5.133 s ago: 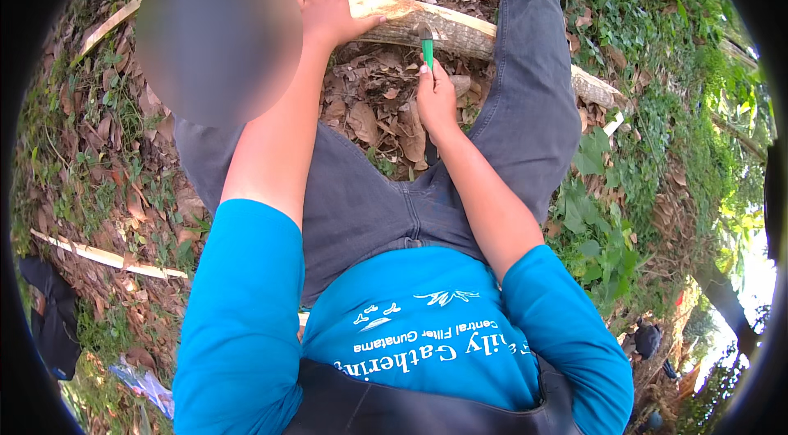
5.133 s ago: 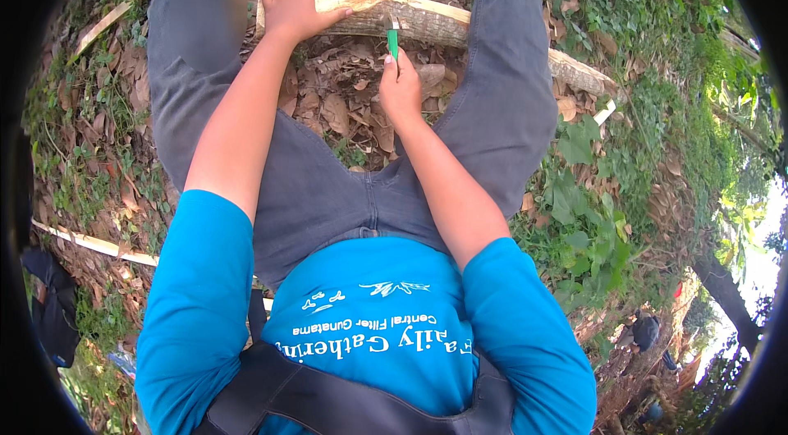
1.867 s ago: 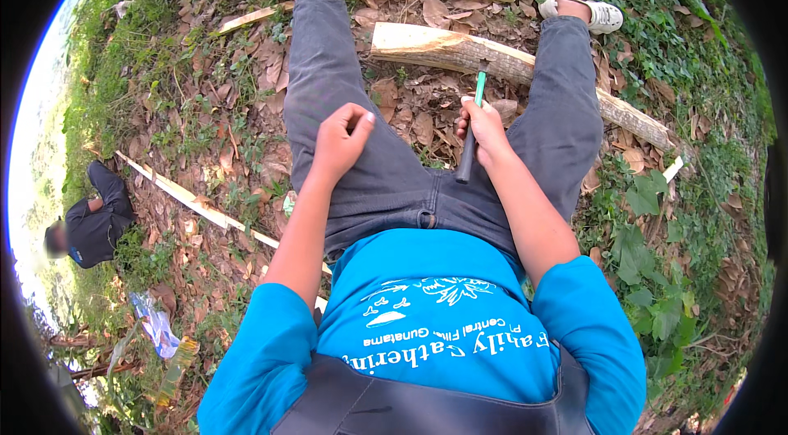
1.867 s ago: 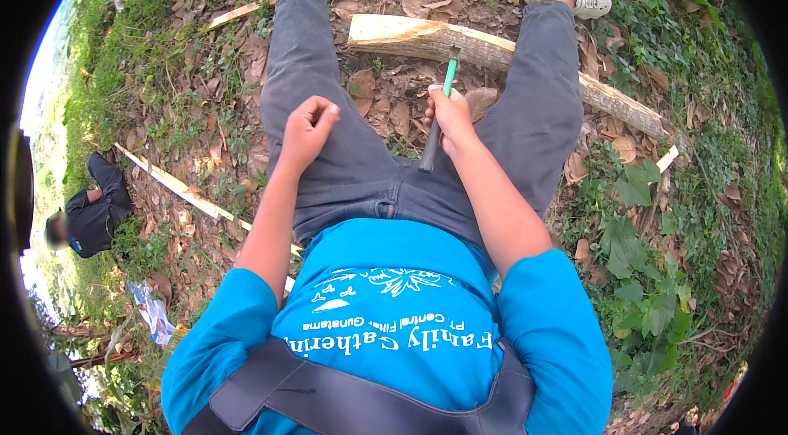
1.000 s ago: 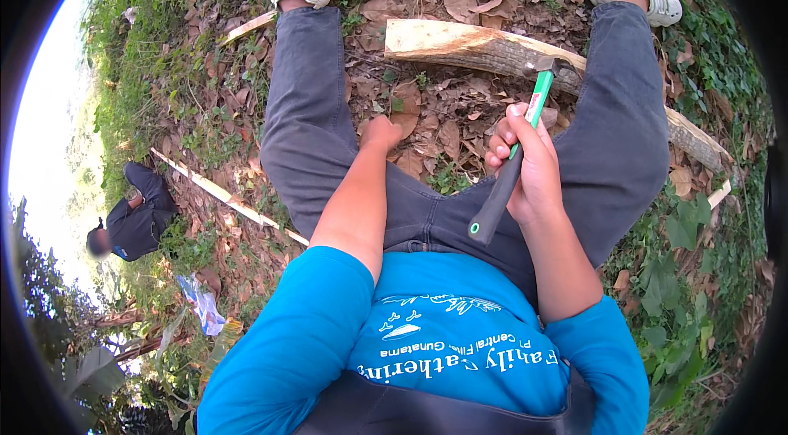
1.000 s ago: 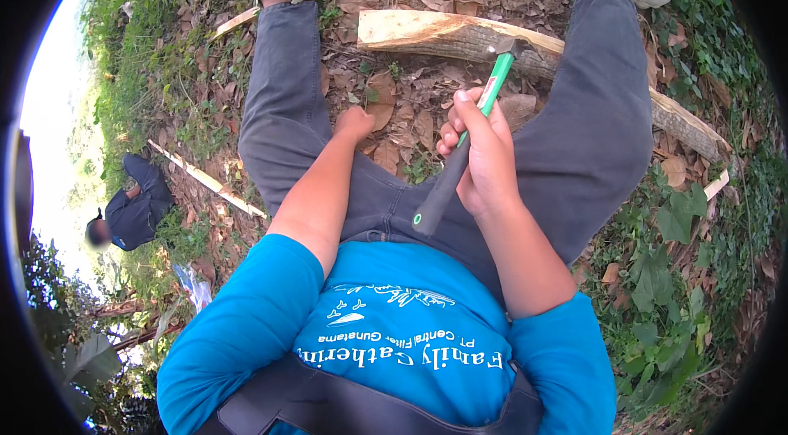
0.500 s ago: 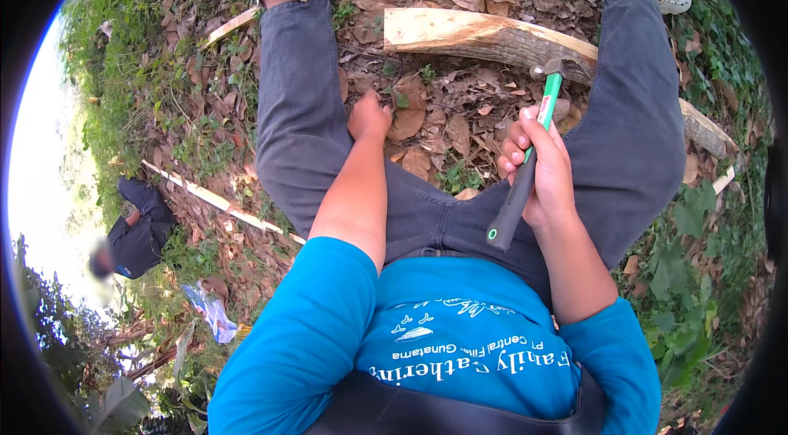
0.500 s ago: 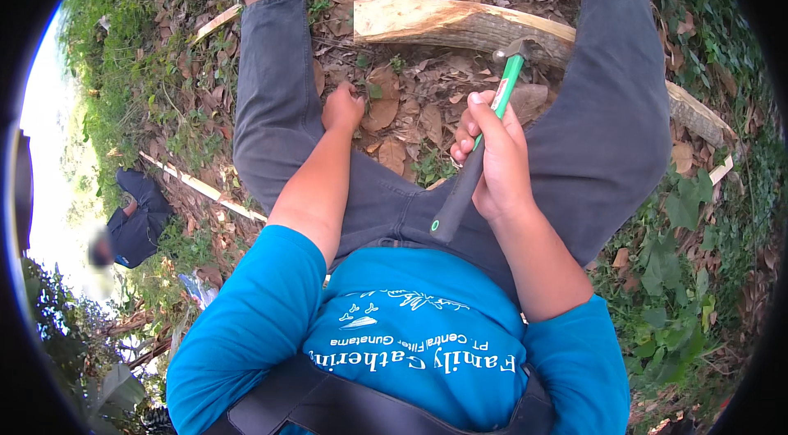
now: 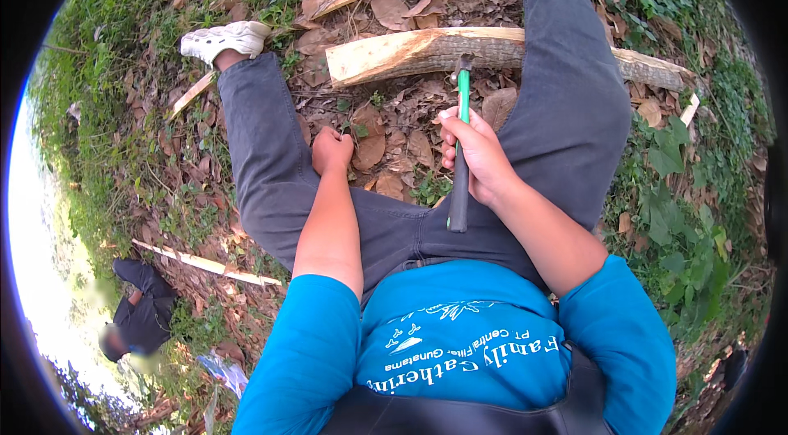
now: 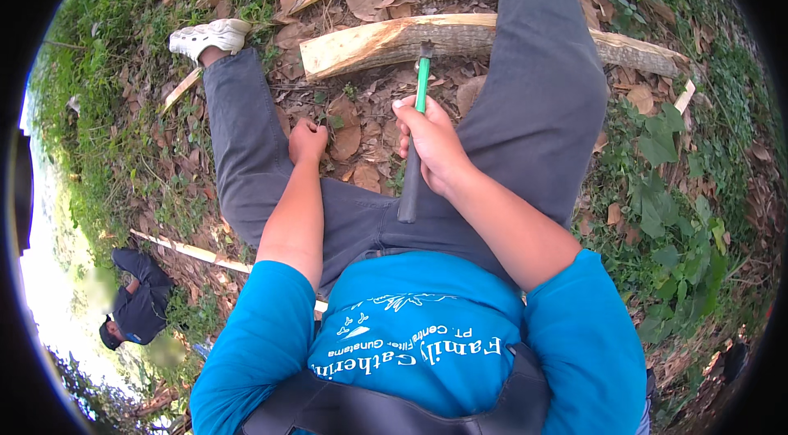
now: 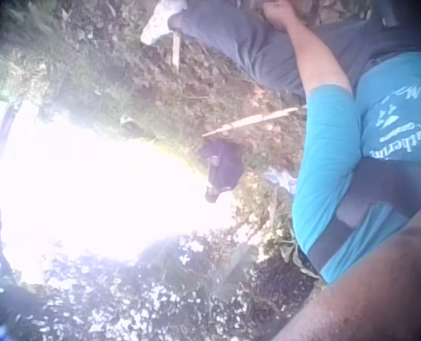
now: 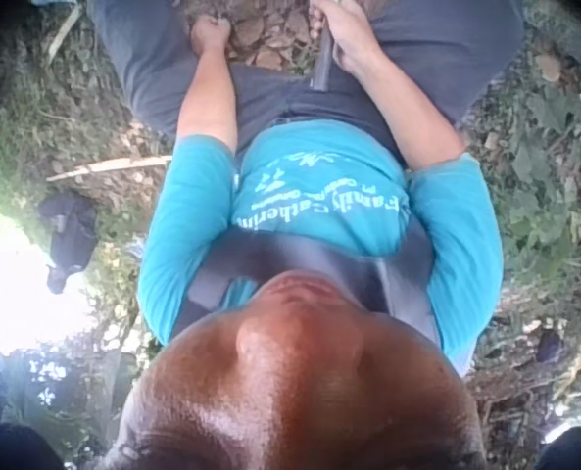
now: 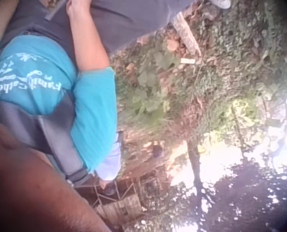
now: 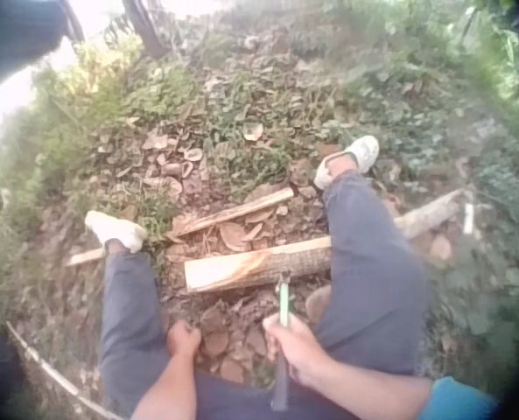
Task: The person sits on the ground and uses a small axe to repeatedly chop a piece of wood placed between their legs. They hold the wood with their left hand and strike it with the axe in their right hand, removing bark and shaping the wood.
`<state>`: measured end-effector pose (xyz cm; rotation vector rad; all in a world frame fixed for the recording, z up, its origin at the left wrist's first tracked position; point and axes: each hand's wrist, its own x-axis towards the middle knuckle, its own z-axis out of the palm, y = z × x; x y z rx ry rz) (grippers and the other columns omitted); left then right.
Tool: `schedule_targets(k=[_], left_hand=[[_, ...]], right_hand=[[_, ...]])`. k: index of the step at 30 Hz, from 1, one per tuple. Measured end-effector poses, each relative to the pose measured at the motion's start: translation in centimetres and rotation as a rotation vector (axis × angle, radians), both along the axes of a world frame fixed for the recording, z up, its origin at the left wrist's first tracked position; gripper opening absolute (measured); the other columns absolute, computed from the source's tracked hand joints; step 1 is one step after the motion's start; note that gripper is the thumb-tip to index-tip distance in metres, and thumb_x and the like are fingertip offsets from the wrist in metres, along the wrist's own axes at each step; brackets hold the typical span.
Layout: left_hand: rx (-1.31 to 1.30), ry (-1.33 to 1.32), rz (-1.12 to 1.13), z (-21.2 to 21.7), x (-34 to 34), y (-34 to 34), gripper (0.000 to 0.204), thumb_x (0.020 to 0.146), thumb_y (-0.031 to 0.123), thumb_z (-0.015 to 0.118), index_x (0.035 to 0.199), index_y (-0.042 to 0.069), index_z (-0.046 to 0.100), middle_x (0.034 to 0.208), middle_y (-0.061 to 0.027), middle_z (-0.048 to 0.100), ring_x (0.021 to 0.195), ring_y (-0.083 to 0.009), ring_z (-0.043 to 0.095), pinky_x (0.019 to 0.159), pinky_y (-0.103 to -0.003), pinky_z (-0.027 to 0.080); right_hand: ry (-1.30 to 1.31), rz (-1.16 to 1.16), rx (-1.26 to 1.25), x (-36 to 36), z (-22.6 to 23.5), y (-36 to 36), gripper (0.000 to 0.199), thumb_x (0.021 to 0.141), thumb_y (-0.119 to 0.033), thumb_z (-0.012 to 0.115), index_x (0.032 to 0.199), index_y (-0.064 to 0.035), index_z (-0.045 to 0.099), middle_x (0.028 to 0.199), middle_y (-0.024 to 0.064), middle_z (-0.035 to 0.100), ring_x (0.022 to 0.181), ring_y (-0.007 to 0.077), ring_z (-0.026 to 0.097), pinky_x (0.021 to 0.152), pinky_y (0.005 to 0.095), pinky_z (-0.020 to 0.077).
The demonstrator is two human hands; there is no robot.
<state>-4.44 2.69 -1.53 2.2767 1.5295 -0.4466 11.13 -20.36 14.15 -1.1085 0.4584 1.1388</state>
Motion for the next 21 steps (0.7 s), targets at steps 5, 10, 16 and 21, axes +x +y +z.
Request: schedule_targets(k=[5,10,16,21], left_hand=[[-0.307,-0.576,0.496,-0.9,-0.7,2.1,0.015,0.090,0.020,0.061,0.085,0.006,0.061,0.075,-0.0057,0.065,0.068,-0.0175,0.063,0.065,-0.034,0.052],[-0.944,-1.017,0.477,9.3,3.8,-7.1,0.011,0.099,0.016,0.056,0.105,0.007,0.057,0.094,-0.0040,0.065,0.080,-0.0102,0.061,0.075,-0.027,0.052],[-1.110,-0.993,0.318,13.4,4.2,-14.3,0.019,0.102,0.016,0.052,0.117,0.006,0.058,0.094,0.0010,0.061,0.085,-0.0076,0.059,0.077,-0.027,0.051],[-1.198,-1.002,0.374,14.2,4.6,-14.9,0.027,0.102,0.021,0.051,0.123,0.006,0.059,0.092,0.0024,0.058,0.084,-0.0085,0.056,0.081,-0.029,0.048]], right_hand=[[-0.071,0.077,0.031,-0.8,0.2,0.1,0.021,0.095,-0.022,0.066,0.103,-0.0106,0.050,0.078,-0.0018,0.052,0.061,0.0081,0.051,0.056,0.0246,0.0448],[-0.235,0.088,-0.026,-1.3,0.0,-0.3,0.029,0.091,-0.017,0.072,0.106,-0.0071,0.049,0.083,-0.0001,0.057,0.065,0.0075,0.054,0.058,0.0250,0.0463],[-0.321,0.060,0.072,-1.5,-0.6,-1.0,0.035,0.088,-0.013,0.074,0.110,-0.0054,0.048,0.086,0.0017,0.059,0.068,0.0077,0.057,0.060,0.0249,0.0480],[-0.292,0.004,0.130,-1.2,-1.0,-2.0,0.040,0.087,-0.013,0.076,0.112,-0.0033,0.047,0.086,0.0027,0.059,0.070,0.0088,0.058,0.061,0.0249,0.0490]])
